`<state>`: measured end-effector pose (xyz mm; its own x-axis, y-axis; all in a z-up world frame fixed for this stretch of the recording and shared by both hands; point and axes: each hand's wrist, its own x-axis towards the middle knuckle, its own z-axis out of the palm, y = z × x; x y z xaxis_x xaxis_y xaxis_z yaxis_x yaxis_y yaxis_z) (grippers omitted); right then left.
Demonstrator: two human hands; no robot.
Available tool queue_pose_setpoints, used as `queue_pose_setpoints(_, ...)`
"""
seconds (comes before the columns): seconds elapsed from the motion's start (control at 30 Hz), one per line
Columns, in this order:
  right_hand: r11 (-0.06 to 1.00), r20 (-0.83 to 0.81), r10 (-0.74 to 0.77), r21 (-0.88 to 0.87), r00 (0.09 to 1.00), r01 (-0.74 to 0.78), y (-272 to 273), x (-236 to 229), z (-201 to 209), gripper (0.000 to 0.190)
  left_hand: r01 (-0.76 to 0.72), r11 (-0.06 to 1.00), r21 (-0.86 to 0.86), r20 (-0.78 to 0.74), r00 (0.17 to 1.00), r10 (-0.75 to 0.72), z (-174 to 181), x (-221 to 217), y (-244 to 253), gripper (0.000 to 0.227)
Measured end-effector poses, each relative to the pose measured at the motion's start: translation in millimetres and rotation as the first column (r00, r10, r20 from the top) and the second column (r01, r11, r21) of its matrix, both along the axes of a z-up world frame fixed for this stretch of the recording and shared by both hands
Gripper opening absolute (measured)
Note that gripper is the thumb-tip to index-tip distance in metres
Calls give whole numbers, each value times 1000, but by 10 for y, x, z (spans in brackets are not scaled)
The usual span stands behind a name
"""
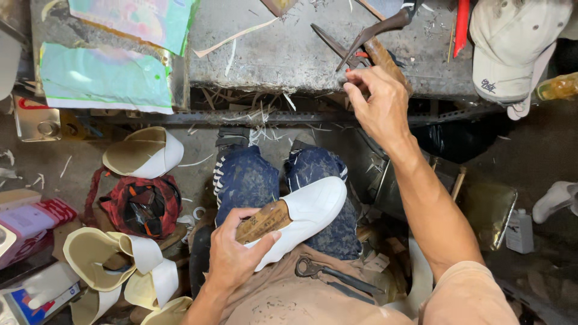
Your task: The person shapes a white shoe using a wooden last, a hammer, and pliers. They repeatedly strike the shoe's edges with the hammer and use pliers to pull and adjust the material, rotating the shoe to work on different sides.
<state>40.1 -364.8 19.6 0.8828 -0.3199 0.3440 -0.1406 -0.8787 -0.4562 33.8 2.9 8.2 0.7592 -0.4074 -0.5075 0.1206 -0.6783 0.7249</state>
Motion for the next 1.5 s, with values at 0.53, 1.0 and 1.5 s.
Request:
queue_pose_setpoints(0.53,958,59,-242,-146,969,248,-910,-224,-526,35,22,999,50,-56,998,-19,-85,51,20,50)
queue_pose_setpoints(1.0,936,211,-234,-213,949,279,-927,-125,-254,22,-1,991,133,-100,995,15,-177,34,32,54)
queue_pose_setpoints(1.5,853,15,-247,-470,969,225,-1079,630,-650,10,-9,988,156,-181,983,38,-75,93,-58,51)
